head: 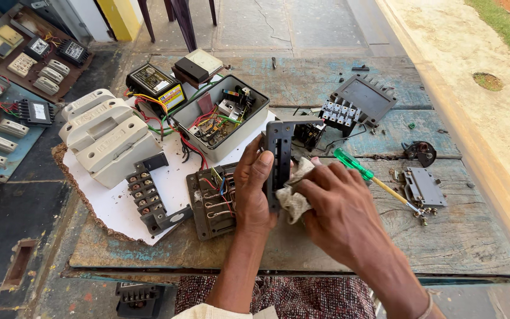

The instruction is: The person cleans various electrical components and terminal blocks using a cloth and a screwdriver.

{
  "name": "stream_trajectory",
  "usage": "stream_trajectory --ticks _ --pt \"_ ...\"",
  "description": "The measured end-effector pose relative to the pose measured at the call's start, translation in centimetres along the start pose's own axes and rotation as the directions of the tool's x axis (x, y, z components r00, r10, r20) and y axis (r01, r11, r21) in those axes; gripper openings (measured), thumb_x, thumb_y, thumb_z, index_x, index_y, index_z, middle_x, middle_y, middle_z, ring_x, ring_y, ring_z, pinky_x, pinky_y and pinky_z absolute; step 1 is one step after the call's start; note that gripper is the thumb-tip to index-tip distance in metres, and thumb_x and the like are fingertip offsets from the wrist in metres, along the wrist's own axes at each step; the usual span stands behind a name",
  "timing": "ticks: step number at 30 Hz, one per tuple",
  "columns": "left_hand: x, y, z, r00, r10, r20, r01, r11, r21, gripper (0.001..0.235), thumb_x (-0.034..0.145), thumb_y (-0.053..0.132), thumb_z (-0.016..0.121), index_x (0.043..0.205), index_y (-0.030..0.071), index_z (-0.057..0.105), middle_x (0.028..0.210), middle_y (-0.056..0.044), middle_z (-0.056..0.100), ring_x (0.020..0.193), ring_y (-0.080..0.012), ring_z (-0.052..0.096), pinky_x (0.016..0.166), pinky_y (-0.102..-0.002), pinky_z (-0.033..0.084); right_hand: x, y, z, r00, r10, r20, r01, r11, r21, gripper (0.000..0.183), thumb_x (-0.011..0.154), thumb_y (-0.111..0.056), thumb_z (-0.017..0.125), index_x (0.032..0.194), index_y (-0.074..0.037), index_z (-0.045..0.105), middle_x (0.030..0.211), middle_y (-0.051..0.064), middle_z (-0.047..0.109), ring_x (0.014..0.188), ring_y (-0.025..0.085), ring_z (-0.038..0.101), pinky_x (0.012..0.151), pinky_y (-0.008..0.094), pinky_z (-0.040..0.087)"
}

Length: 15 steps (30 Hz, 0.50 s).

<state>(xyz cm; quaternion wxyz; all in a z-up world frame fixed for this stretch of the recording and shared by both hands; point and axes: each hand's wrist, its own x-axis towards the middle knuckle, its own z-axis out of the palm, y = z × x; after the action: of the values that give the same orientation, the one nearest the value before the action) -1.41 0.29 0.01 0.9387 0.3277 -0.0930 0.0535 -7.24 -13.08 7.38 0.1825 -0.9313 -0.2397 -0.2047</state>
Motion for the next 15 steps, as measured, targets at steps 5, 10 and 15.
stream_trajectory --ticks 5,10,15 --pt "0.1 0.6 0.0 0.998 -0.060 0.031 0.060 0.998 -0.004 0.062 0.090 0.041 0.074 0.136 0.003 0.058 0.087 -0.008 0.068 0.073 -0.0151 0.066 0.064 -0.029 0.057 0.5 1.8 -1.5 0.800 0.584 0.138 -0.586 0.810 -0.027 0.029 0.098 -0.013 0.062 0.126 -0.008 0.056 0.087 0.009 0.065 0.071 0.022 0.061 0.065 0.040 0.052" --pt "-1.2 -0.8 -0.1 0.999 -0.051 0.007 0.049 0.982 0.181 0.062 0.084 0.031 0.080 0.137 0.006 0.058 0.106 -0.003 0.069 0.100 -0.0139 0.066 0.092 -0.031 0.056 1.7 -0.2 2.5 0.888 0.399 -0.228 -0.355 0.911 0.212 0.031 0.087 -0.012 0.073 0.114 0.000 0.063 0.099 0.015 0.064 0.079 0.025 0.065 0.067 0.040 0.053" --pt "-1.9 -1.1 -0.7 0.983 -0.127 -0.131 0.142 0.983 0.112 0.046 0.088 0.020 0.076 0.130 0.009 0.060 0.106 -0.001 0.068 0.100 -0.0130 0.063 0.092 -0.031 0.052 1.6 -0.1 3.3 0.970 0.234 -0.072 -0.220 0.962 0.164 0.037 0.089 -0.015 0.071 0.125 -0.007 0.067 0.118 0.013 0.067 0.094 0.026 0.071 0.077 0.039 0.056"
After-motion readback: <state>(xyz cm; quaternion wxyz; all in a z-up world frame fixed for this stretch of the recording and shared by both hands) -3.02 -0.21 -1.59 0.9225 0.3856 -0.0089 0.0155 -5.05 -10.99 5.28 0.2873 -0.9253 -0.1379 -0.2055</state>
